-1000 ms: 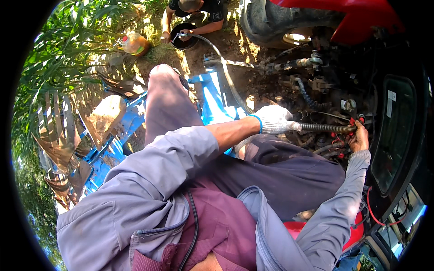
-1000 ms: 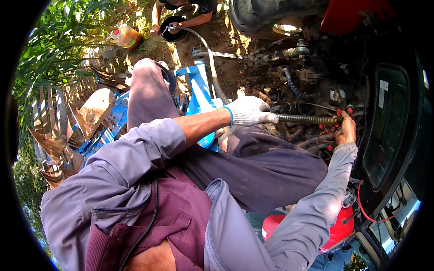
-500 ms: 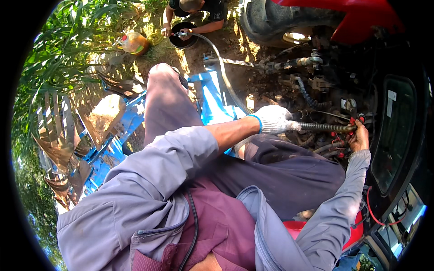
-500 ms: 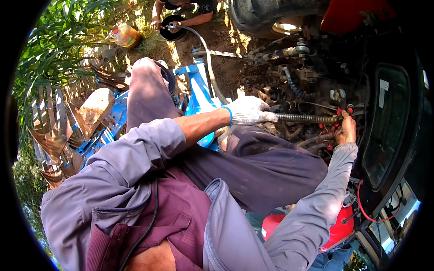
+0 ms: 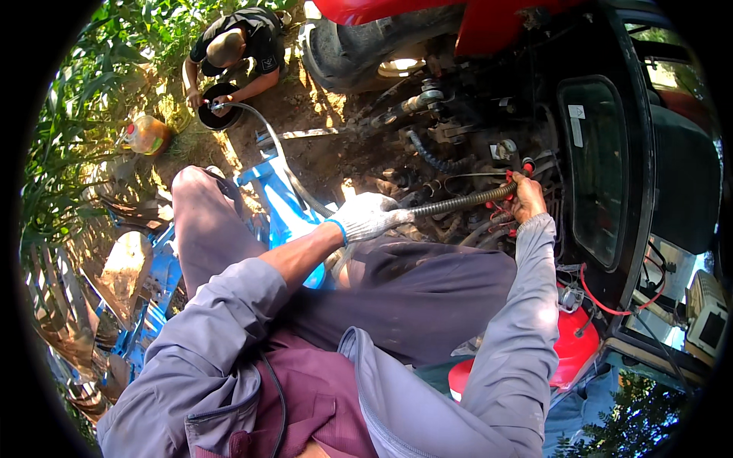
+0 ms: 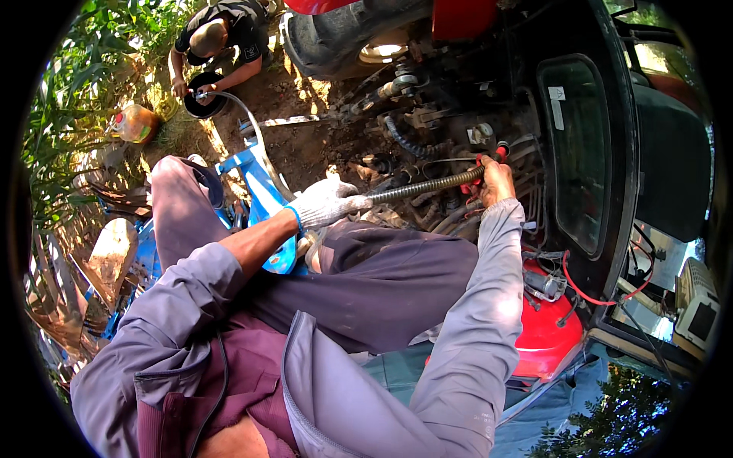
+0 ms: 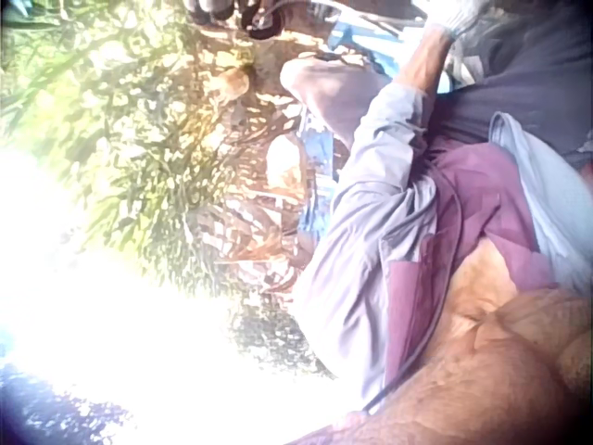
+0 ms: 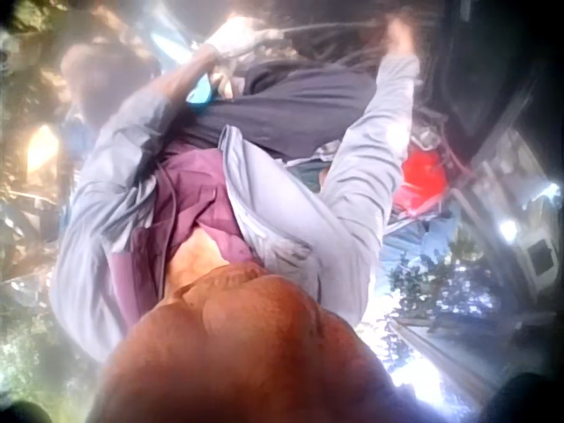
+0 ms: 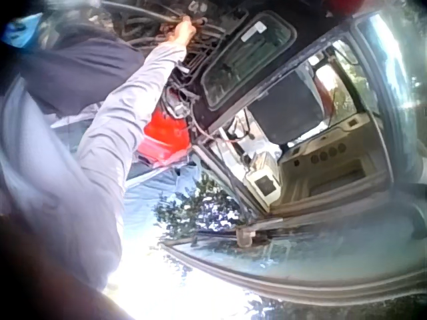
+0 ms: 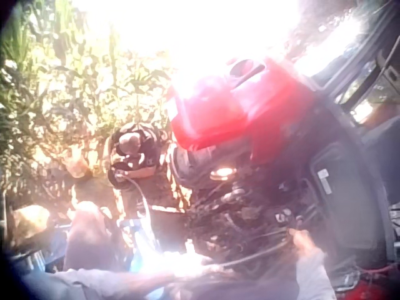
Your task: The person sits on a red tractor in a field and uses a flexible hose to flush a specific component within the engine bay. The camera wearer manipulates the hose with both hands, directing it into the machinery.
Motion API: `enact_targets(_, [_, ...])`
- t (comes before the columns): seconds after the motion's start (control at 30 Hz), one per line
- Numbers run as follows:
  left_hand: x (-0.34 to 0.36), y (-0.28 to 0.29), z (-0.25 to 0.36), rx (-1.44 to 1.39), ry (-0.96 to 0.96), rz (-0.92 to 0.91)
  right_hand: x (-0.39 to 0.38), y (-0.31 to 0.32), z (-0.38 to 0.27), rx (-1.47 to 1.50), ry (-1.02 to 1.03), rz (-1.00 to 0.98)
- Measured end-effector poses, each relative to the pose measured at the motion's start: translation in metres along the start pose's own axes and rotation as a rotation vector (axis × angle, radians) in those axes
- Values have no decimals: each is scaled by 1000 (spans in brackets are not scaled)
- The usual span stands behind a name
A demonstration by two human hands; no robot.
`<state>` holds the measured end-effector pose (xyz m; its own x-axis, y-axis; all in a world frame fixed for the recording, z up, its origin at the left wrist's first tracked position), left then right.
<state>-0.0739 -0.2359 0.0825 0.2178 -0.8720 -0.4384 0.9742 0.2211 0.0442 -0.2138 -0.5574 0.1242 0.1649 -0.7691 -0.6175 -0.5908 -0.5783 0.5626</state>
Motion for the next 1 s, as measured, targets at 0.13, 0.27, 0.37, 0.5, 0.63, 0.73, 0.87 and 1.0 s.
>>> enact_targets(0.13, [8,0,-2,38,28,-23,0,2,0,3,-30,7])
enact_targets(0.27, [13,-1,-11,-5,-44,19,-9,1,-4,-27,-33,17])
enact_targets(0.37, [9,-4,-9,-49,-23,22,-8,-1,-8,-35,1,18])
enact_targets(0.5, [-1,0,-10,5,-18,2,-13,-12,-13,-26,33,-44])
enact_targets(0.63, [3,-2,1,57,44,-54,0,4,6,52,-14,-32])
enact_targets(0.73, [-1,2,-6,47,15,-25,6,0,2,35,3,-22])
enact_targets(0.87, [2,3,-6,30,30,-36,13,4,8,-7,-34,-39])
enact_targets(1.0, [4,-1,-4,12,18,-36,16,7,6,10,-27,-34])
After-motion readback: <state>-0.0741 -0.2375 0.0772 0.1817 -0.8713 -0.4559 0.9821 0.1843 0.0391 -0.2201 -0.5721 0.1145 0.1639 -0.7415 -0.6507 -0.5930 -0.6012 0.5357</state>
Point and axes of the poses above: each hand's wrist, its own x-axis towards the middle knuckle, its own y-axis out of the back of the hand, z = x × y, the point moved 6 cm from there along x, towards the middle knuckle, and after that the axes turned 11 degrees about -x, right-handed, at the moved point
